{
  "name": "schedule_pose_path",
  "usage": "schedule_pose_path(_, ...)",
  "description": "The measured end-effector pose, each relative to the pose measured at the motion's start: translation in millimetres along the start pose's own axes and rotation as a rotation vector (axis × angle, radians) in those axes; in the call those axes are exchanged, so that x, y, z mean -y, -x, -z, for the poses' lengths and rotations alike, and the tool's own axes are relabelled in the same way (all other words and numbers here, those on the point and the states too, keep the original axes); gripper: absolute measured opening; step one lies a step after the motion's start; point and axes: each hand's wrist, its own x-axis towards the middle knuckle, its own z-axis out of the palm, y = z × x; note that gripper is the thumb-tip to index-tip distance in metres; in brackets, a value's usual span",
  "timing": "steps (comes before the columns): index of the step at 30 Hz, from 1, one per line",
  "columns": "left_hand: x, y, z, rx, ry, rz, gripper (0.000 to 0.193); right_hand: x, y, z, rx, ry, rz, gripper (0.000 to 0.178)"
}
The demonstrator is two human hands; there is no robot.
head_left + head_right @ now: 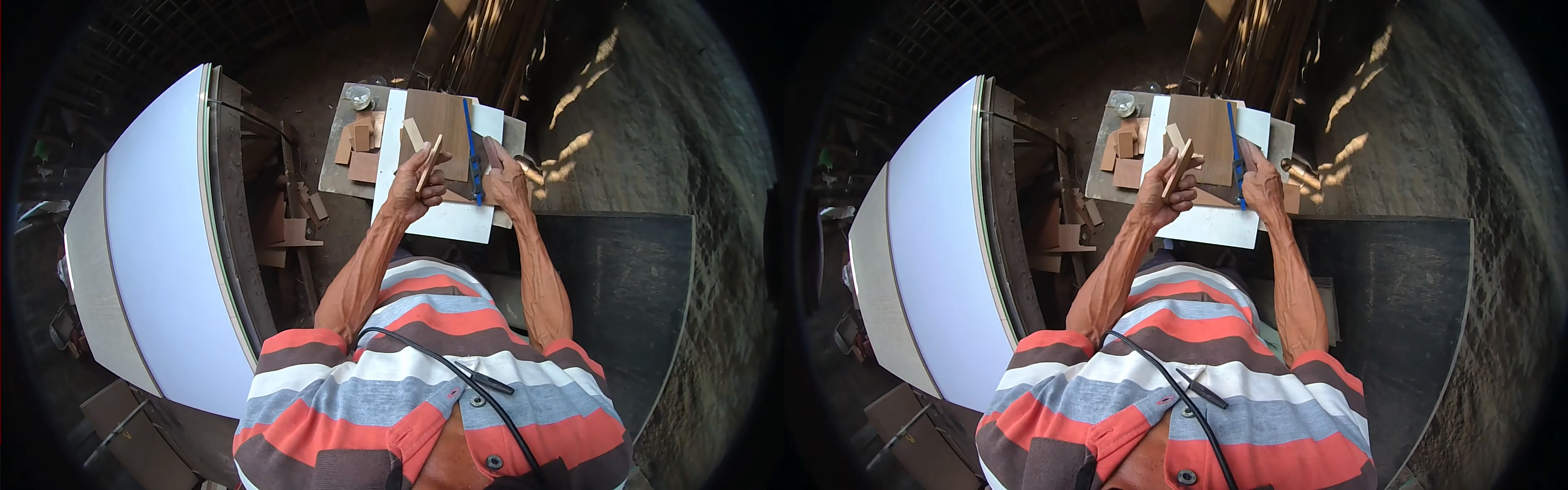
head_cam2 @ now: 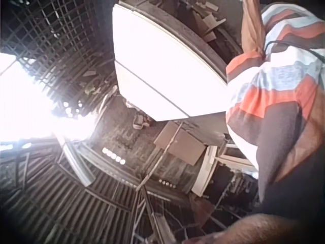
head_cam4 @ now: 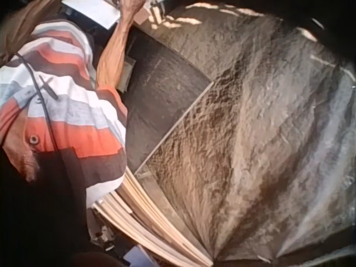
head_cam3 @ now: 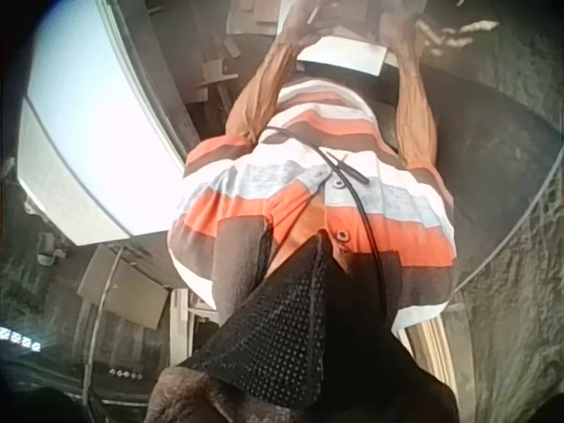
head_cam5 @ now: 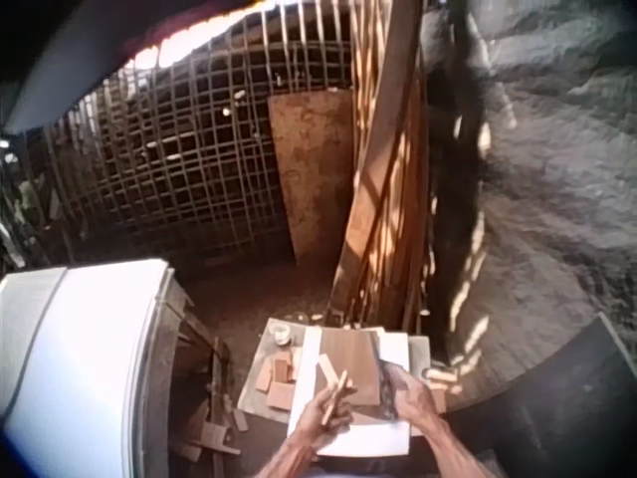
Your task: The person is assembling small wooden pieces on a workbench. They pick up individual pieces, align them, and apply glue to the edges before pressing them together to form a larger structure. The process involves repeated handling of small blocks and careful alignment of joints.
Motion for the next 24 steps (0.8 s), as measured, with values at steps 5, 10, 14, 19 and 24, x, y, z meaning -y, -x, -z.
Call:
schedule_pose_path(5,-0.3,7.9,-11.3,-0.061,-0.228,-0.112,0.032,18.7,23.5,-1.4,-0.008,-0.144,-0.123,0.061)
schedule_pose_path(10,-2.0,0.6,9.7,-0.094,-0.647,-0.161,0.029,44.3,31.6,7.4,-0.056,-0.13,-0.053,0.06)
schedule_pose_path(14,0.1,-4.4,-2.8,-0.13,-0.872,-0.193,0.024,78.0,28.2,-1.8,-0.098,0.114,0.355,0.06)
schedule_pose_path(19,8.9,2.8,-10.1,-0.1,-0.916,-0.347,0.02,40.2,13.3,16.3,0.256,0.32,0.093,0.062)
schedule_pose_path(24,14.2,-1.2,-5.4,-0.131,-1.079,-0.418,0.021,68.8,22.2,6.3,-0.053,0.189,0.337,0.064)
